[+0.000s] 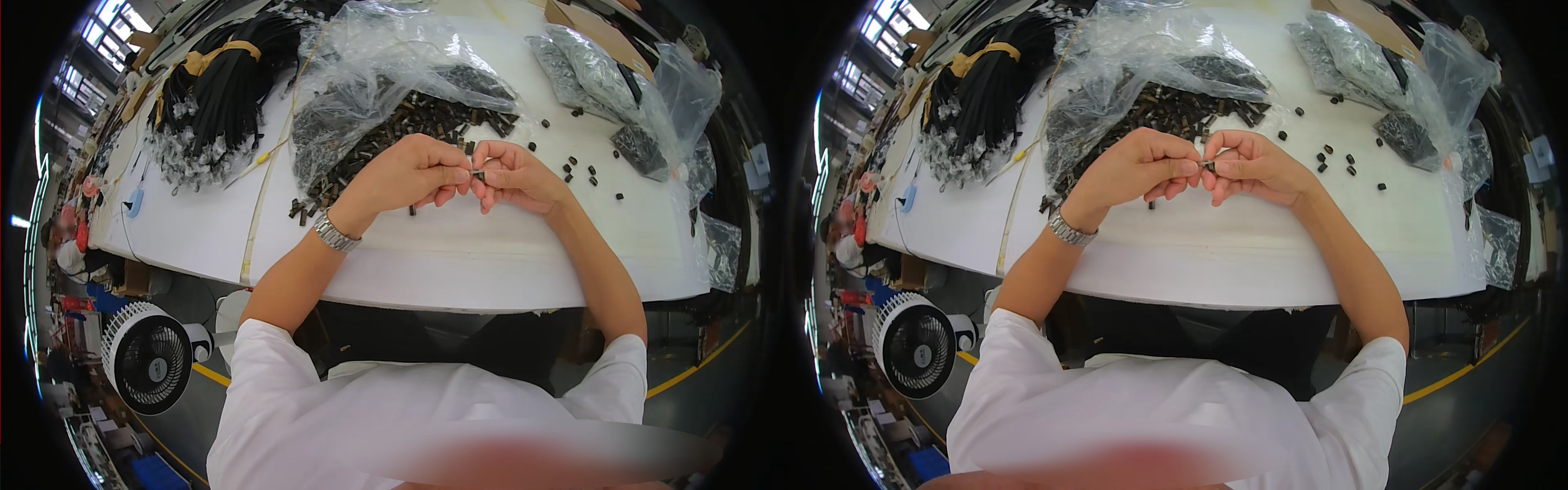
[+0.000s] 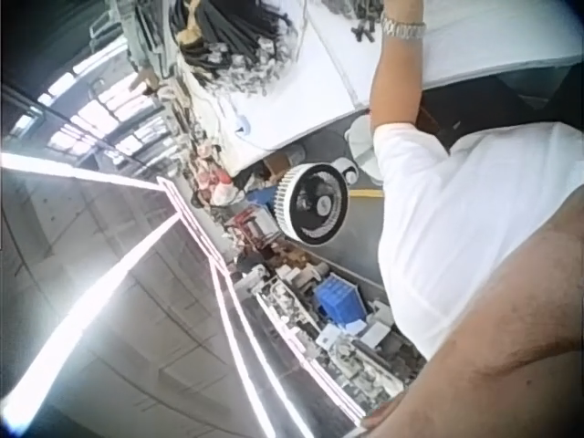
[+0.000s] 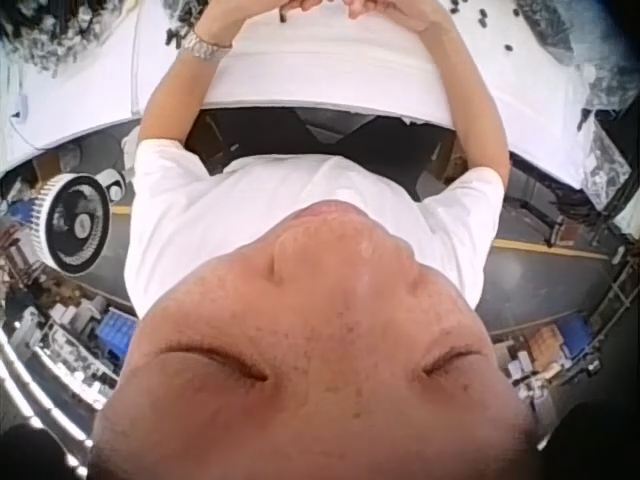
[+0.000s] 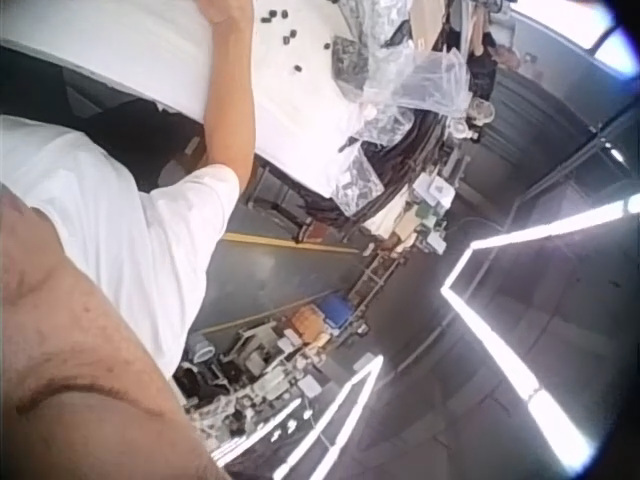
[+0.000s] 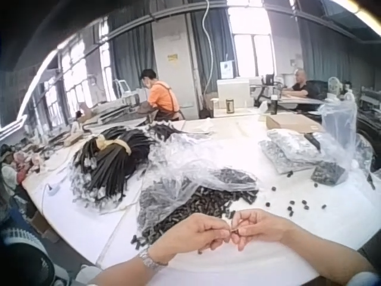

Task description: The worker is assembling small plastic and cord components, likely for bag or clothing hardware.

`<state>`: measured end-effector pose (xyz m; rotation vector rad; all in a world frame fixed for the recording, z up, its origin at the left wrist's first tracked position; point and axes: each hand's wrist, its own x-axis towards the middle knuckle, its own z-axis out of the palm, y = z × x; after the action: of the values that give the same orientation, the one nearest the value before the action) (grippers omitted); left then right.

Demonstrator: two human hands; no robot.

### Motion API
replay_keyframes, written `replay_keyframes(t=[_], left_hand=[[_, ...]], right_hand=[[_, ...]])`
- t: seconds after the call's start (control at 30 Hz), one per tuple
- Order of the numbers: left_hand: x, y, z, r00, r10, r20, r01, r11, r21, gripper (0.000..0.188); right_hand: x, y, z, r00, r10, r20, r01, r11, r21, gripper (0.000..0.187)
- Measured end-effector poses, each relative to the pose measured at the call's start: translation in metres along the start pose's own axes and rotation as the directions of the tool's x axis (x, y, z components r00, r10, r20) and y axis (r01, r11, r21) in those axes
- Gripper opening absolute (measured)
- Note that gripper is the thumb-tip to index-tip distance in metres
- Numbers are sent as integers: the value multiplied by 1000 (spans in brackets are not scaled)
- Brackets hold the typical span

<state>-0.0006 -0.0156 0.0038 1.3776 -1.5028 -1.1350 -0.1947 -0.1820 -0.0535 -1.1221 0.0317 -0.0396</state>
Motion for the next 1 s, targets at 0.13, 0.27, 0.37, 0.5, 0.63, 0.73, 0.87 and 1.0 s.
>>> replay_keyframes(t=[0.13,0.27,0.37,0.5,0.63,0.73,0.87,1.0], left_hand=[[5,-9,-1,999,15,41,-8,984,-176,25],[12,-25,-6,996,-10,85,48,888,-457,26],[9,-25,-5,999,-26,45,44,893,-449,26],[7,-5,3,994,-71,-87,54,981,-186,23],[7,-9,1,993,6,-114,-8,1000,-16,22],[5,-8,1,991,57,-122,-52,998,45,23],[6,-4,-3,998,31,-53,-27,996,80,25],[3,-5,-8,1000,-1,-1,1,993,-114,29]], right_hand=[[6,6,-5,997,-59,50,50,986,162,19],[6,-7,14,966,-218,-141,195,968,-160,17],[5,-13,28,926,-294,-237,175,891,-419,15],[3,-9,35,884,-378,-275,209,846,-491,15],[0,-12,44,853,-418,-313,140,760,-634,15],[0,-14,46,852,-427,-304,124,727,-675,14],[0,-12,48,868,-415,-272,124,711,-692,15],[1,-12,53,835,-492,-247,208,698,-685,16]])
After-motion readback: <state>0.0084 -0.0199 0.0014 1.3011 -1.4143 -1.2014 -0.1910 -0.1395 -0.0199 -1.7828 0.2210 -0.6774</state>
